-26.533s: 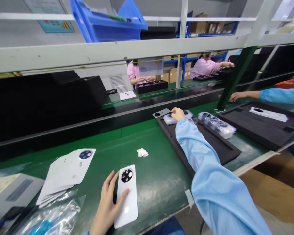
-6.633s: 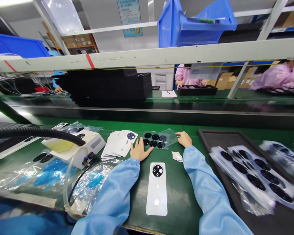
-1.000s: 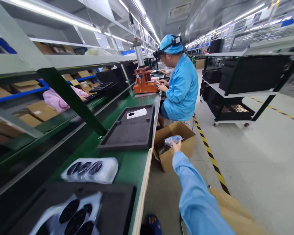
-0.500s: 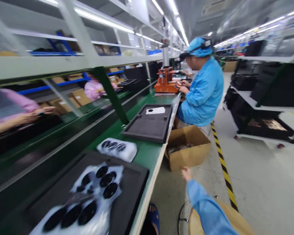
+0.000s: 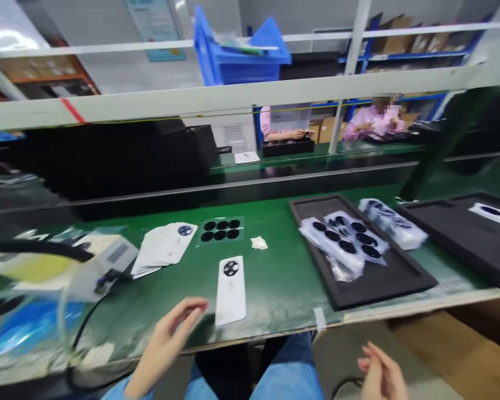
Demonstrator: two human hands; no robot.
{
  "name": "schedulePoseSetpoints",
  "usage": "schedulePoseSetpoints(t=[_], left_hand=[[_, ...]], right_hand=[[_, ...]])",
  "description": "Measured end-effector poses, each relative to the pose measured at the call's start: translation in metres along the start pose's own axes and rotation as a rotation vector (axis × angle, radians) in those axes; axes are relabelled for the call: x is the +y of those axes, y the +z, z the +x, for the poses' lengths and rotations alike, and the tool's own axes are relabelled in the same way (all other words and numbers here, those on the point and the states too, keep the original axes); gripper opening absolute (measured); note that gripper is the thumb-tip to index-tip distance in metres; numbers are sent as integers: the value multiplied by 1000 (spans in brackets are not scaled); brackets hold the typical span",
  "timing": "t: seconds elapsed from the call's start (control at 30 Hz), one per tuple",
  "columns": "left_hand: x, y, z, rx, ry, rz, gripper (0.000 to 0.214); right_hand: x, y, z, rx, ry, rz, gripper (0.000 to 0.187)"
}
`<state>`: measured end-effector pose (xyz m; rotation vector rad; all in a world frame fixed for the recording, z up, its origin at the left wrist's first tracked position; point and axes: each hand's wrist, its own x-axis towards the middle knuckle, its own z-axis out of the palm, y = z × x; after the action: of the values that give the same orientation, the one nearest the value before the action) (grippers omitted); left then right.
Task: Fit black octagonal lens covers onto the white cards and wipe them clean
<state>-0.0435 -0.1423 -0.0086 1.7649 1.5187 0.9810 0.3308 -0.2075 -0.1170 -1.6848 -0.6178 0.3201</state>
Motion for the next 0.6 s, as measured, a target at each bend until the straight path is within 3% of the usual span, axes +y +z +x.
schedulePoseSetpoints(t=[0.03, 0.1, 0.13, 0.2, 0.3, 0.37, 0.47, 0.53, 0.6], left_hand=[[-11, -4, 10, -5, 39, 34, 25], [-31, -6, 32, -57, 103, 73, 31], [-39, -5, 42, -91, 129, 82, 41], [-50, -2, 61, -168, 172, 103, 69], [-59, 2, 86, -260, 202, 113, 99], [-62, 3, 100, -303, 221, 100, 105], [-63, 4, 114, -337, 246, 61, 108], [-62, 4, 116, -331, 231, 19, 105], [-60, 5, 113, -309, 190, -45, 100]], right_hand=[[-26, 8, 1, -53, -71, 6, 35], [-77, 27, 1, 2, -245, 82, 26], [-100, 40, 1, -34, -321, 123, 22], [-141, 72, -1, -221, -462, 138, 17], [-179, 137, -6, -668, -535, 86, 17], [-189, 185, -12, -848, -530, 55, 18], [-185, 247, -19, -980, -508, 43, 17], [-175, 273, -20, -1000, -478, 57, 16], [-162, 286, -16, -1013, -432, 75, 17]])
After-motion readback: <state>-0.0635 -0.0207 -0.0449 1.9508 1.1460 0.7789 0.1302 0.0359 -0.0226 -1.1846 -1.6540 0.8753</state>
